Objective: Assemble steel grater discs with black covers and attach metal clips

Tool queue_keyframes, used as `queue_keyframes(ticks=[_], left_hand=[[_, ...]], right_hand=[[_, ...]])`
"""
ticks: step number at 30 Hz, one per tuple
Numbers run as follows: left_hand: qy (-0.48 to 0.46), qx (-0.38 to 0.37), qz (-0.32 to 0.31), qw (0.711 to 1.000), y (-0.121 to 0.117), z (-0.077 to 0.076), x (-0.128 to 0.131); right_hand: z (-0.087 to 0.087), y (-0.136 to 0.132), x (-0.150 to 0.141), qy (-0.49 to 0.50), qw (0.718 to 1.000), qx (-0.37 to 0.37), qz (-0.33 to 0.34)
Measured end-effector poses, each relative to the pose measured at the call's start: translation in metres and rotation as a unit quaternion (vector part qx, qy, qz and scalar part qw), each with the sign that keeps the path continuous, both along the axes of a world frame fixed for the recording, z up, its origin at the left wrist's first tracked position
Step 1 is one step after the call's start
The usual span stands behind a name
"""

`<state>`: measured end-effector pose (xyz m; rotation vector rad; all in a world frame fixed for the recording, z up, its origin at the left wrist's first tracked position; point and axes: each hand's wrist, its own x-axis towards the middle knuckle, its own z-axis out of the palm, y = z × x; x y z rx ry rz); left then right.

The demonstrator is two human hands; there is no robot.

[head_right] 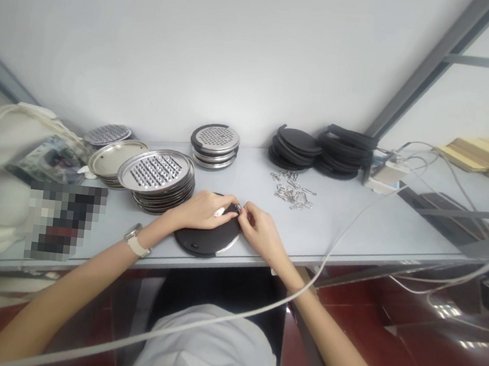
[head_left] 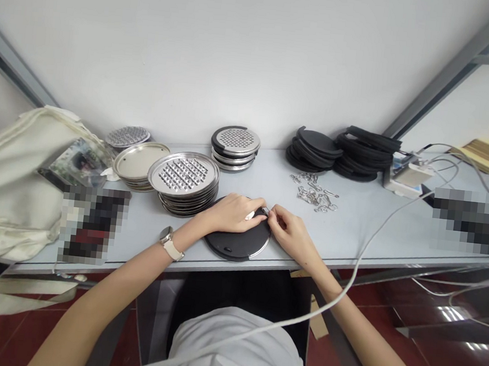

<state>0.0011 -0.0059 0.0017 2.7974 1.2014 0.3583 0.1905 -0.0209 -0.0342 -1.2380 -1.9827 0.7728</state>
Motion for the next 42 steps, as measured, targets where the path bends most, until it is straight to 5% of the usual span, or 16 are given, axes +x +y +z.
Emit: queue_keyframes(ticks=[34, 42], left_hand=[[-0.016, -0.017, -0.014, 1.000, 0.0001, 0.0005, -0.0002], [-0.033, -0.012, -0.035, 0.999, 0.0005, -0.0021, 0.0002]], right_hand=[[0.0003, -0.0004, 0.0001, 0.018, 1.000, -0.004, -0.005], [0.0047, 0.0031, 0.0027, 0.048, 0.997, 0.001, -0.067]])
